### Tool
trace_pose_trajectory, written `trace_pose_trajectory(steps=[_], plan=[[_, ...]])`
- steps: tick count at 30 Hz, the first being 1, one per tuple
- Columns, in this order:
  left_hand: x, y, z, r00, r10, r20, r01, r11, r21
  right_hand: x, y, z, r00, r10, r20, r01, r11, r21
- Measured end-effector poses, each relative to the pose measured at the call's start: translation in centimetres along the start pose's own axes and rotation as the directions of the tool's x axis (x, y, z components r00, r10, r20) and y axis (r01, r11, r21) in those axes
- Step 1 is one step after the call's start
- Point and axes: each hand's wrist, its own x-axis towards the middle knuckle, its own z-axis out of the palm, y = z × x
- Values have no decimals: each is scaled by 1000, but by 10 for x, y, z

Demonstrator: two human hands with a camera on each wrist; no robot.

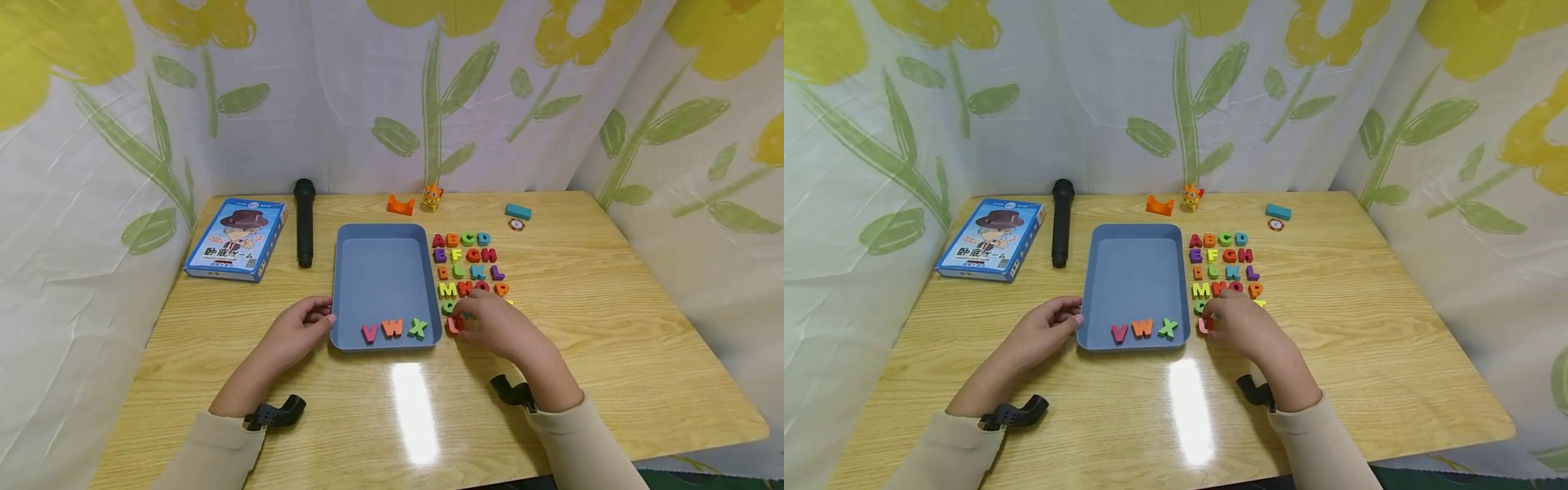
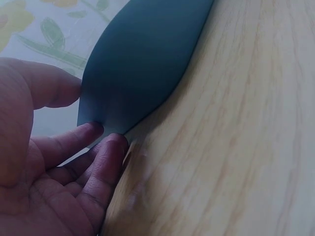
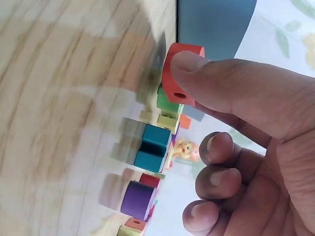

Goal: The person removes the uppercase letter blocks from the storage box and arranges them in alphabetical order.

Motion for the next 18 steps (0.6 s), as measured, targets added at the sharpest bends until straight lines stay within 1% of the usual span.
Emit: trace_pose_trajectory(steps=[4,13,15,18], plan=[[0,0,0,1000,-4,-2,4,1000,2,1,1,1,1000,-7,1,7,1000,-5],[-1,1,-1,1000,-7,3,7,1000,0,1,1,2,1000,15,23,-15,1000,14],[-1,2,-1,1000,-7,6,7,1000,-2,0,0,1,1000,14,25,-15,1000,20],[0,2,-1,1000,-9,10,9,1000,-8,-2,-4,-5,1000,-7,13,7,1000,19]])
